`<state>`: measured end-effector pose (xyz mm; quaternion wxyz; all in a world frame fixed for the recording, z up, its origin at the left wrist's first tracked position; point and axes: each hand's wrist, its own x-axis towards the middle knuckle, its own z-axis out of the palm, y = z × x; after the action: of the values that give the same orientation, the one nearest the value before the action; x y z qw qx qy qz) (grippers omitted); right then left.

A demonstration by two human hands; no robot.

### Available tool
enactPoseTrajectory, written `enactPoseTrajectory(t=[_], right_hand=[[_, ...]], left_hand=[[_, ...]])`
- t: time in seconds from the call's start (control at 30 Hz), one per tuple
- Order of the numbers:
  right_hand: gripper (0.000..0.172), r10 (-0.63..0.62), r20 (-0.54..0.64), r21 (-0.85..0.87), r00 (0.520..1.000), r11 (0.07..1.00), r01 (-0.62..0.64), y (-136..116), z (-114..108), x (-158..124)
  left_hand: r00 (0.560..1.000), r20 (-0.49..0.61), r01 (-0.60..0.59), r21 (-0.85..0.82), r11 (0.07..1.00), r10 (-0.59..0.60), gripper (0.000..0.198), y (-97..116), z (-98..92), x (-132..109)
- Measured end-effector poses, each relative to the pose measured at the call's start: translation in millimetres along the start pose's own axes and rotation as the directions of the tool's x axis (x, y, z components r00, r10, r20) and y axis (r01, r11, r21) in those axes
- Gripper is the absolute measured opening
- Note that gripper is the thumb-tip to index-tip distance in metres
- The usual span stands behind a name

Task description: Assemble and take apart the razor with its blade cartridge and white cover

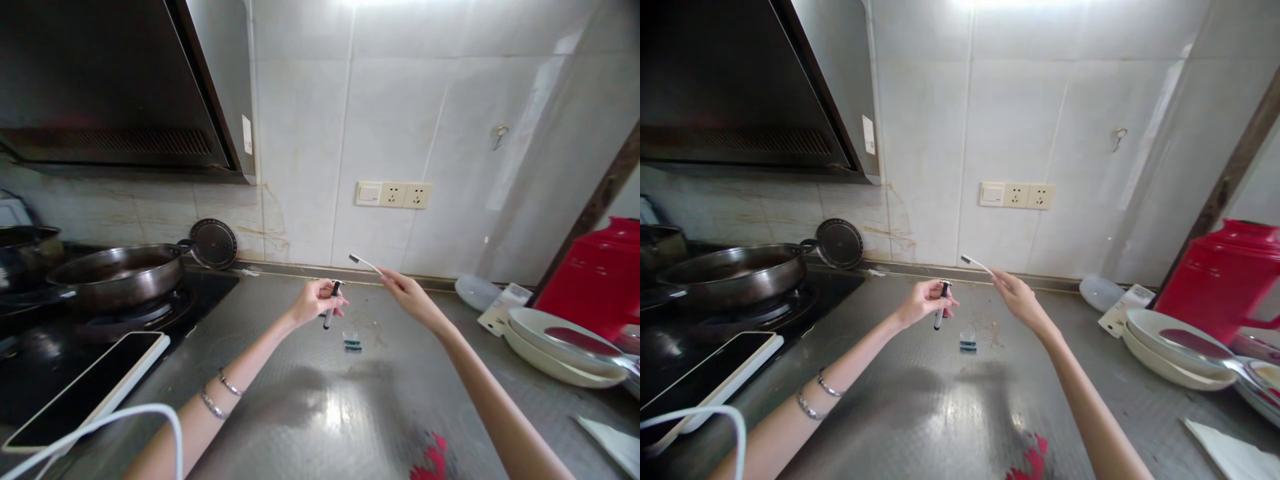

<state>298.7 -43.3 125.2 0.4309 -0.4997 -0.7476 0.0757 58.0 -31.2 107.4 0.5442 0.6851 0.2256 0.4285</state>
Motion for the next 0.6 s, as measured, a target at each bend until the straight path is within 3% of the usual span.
enactPoseTrajectory(t=[0.2, 0.4, 0.6], right_hand=[[0.04, -0.047, 0.023, -0.085, 0.999, 0.995, 0.049, -3, 1, -2], [0.032, 0.019, -0.006, -0.195, 1.0, 0.981, -0.02, -3, 2, -3], [0.032, 0.02, 0.019, -0.118, 1.0, 0.993, -0.018, -23, 2, -6]], left_hand=[[0.996, -0.09, -0.009, 0.006, 1.0, 0.009, 0.033, -9, 3.9, 4], [0.97, -0.236, -0.056, -0.024, 0.998, 0.049, 0.028, -16, 15.5, 2], [0.939, -0.306, -0.142, 0.062, 0.988, 0.154, 0.024, -20, 15.0, 3]])
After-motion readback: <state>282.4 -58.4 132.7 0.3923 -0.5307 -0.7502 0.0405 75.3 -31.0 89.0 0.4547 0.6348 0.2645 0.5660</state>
